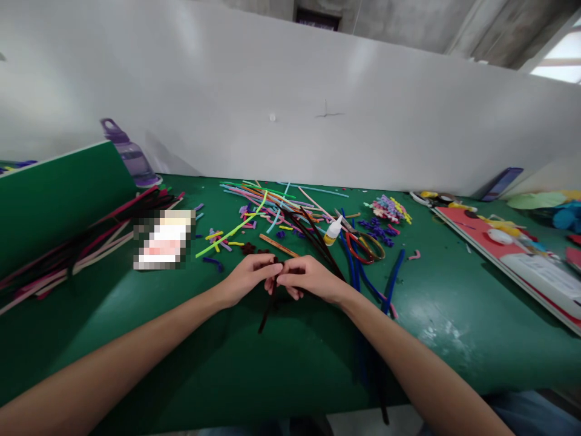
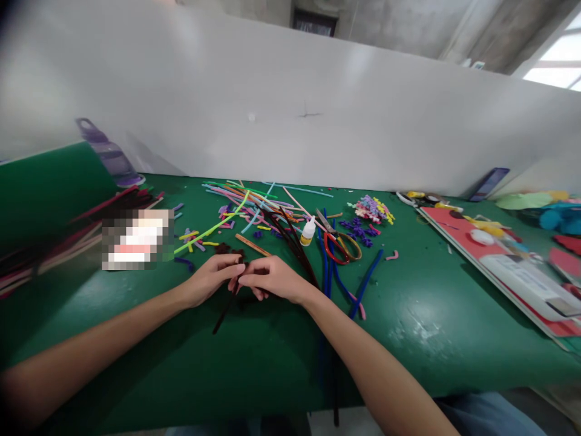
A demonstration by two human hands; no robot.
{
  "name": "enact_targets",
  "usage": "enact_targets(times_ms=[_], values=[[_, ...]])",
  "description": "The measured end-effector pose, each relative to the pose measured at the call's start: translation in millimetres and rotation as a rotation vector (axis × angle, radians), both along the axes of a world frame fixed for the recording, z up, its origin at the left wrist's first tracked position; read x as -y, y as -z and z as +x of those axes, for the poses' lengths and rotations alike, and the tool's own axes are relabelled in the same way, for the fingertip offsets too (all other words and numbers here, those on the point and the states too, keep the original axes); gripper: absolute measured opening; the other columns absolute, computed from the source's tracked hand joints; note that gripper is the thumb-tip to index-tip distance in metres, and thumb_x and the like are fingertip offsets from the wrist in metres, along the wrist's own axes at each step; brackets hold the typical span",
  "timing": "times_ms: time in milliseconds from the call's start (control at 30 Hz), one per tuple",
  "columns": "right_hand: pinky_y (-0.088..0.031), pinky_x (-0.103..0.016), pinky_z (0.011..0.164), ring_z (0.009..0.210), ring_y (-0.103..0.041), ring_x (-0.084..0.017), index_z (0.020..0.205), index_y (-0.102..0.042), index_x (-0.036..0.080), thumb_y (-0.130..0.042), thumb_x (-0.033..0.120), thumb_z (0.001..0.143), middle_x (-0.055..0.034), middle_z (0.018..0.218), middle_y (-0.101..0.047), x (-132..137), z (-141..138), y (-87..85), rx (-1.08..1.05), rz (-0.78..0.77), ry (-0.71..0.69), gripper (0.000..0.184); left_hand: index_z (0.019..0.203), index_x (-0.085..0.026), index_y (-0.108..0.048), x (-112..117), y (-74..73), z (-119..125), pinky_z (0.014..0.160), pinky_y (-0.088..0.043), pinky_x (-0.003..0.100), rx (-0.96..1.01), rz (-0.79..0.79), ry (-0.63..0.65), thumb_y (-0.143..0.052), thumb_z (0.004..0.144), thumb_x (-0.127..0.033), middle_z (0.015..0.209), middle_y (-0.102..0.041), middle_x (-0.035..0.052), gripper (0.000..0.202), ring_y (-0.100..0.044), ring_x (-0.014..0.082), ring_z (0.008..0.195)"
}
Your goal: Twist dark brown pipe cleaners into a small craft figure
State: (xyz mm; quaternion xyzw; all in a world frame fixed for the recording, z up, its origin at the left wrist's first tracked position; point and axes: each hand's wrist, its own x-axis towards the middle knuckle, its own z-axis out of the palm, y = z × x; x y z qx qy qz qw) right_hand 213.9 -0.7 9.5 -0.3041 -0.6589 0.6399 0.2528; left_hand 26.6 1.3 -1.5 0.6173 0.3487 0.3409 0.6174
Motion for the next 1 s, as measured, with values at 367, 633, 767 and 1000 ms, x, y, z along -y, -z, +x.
enact_targets(times_ms=[367, 633, 767, 1000], values=[[-0.035, -0.020, 0.044, 0.043, -0.045, -0.008, 0.069, -0.055, 0.016, -0.058, 0.035, 0.081, 0.0044, 0.049, -0.050, -0.8, 0.2, 0.7, -0.001, 0.007, 0.035, 0.023, 0.071, -0.013, -0.056, -0.9, 1.7, 0.1, 0.056, -0.039, 0.022, -0.006, 0.016, 0.024, -0.058, 0.083, -0.029, 0.055, -0.053, -0.0033, 0.020, -0.052, 0.0105, 0.055], [-0.036, -0.020, 0.043, 0.043, -0.048, -0.008, 0.071, -0.056, 0.015, -0.059, 0.034, 0.081, 0.0057, 0.048, -0.047, -5.1, 4.1, 0.4, 0.020, -0.005, 0.039, 0.021, 0.066, -0.013, -0.055, -0.5, -0.5, 0.4, 0.054, -0.039, 0.022, -0.013, 0.020, 0.029, -0.058, 0.083, -0.027, 0.052, -0.053, -0.0039, 0.022, -0.053, 0.0102, 0.050], [-0.034, -0.020, 0.043, 0.042, -0.048, -0.008, 0.070, -0.056, 0.015, -0.059, 0.031, 0.080, 0.0060, 0.047, -0.047, -5.8, 4.4, 0.9, -0.003, -0.033, 0.062, 0.019, 0.070, -0.013, -0.057, 1.2, -1.0, 0.8, 0.057, -0.041, 0.023, -0.037, 0.032, 0.022, -0.057, 0.084, -0.030, 0.053, -0.057, -0.0027, 0.023, -0.055, 0.0113, 0.052], [-0.034, -0.020, 0.043, 0.042, -0.047, -0.008, 0.070, -0.055, 0.015, -0.056, 0.024, 0.080, 0.0068, 0.047, -0.044, -5.7, 3.9, 0.5, -0.049, -0.091, 0.053, 0.014, 0.066, -0.013, -0.061, 1.0, -1.3, 0.3, 0.059, -0.042, 0.024, -0.098, 0.030, 0.035, -0.059, 0.081, -0.031, 0.054, -0.057, -0.0016, 0.024, -0.056, 0.0124, 0.055]])
